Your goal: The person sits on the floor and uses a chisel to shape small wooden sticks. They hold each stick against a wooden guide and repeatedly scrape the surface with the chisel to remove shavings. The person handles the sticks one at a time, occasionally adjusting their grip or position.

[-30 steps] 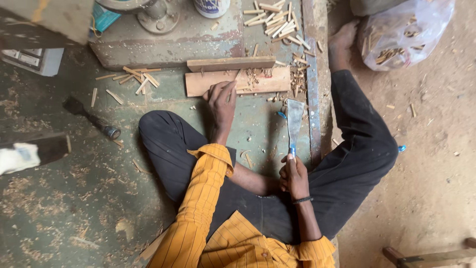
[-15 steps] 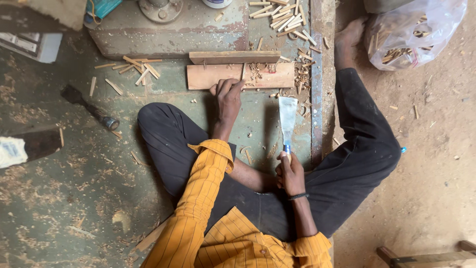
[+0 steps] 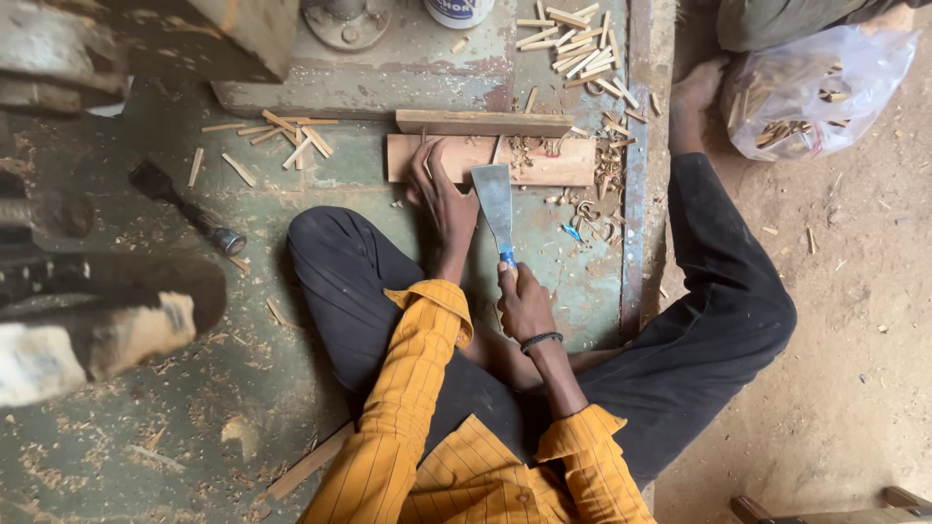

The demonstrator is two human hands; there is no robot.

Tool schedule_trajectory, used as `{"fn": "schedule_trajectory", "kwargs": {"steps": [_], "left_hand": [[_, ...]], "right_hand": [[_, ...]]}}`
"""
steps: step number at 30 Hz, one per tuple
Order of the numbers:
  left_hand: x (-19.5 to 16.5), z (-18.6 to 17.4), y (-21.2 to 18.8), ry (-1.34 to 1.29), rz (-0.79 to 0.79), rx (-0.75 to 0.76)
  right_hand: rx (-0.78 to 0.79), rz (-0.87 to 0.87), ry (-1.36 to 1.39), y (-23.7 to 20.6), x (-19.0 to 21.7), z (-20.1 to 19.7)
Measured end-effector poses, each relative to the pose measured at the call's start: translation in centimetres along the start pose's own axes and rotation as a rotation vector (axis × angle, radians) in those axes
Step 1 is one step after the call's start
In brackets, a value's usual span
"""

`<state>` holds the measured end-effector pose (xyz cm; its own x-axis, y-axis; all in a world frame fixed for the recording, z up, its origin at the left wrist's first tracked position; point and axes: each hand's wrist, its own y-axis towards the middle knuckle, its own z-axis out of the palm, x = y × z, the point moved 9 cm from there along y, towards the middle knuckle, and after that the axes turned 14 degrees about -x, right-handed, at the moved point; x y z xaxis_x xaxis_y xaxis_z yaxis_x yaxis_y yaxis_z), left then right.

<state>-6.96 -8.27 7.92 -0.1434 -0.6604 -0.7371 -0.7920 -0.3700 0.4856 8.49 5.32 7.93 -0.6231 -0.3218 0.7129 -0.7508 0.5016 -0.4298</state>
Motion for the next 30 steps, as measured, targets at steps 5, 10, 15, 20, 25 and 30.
{"fn": "schedule_trajectory", "kwargs": {"steps": [5,10,15,20,25,30], "left_hand": [[0.6,-0.2,0.7,-0.007,-0.03,-0.002],[0.9,-0.4,1.6,0.03,-0.048,0.02],[1.3,-0.3,1.5,0.123,-0.058,0.059],[1.8,0.2,1.1,0.118,-0.082,0.084],[1.5,-0.4,1.1,0.062,-0.103,0.073],[0.5,-1.2,1.2,0.117,-0.02,0.036]], "right_hand": [[0.007,0.103,-0.112,0.7,-0.4,1.4],[0.019,0.167,-0.033,2.4,-0.1,2.8],[-0.052,0.015,-0.141,2.7,-0.8,2.3],[-0.052,0.106,0.011,5.1,-2.8,5.6],[-0.184,-0.081,0.031,4.6,-2.1,5.8],[-0.007,0.143,0.019,2.4,-2.4,3.1]]}}
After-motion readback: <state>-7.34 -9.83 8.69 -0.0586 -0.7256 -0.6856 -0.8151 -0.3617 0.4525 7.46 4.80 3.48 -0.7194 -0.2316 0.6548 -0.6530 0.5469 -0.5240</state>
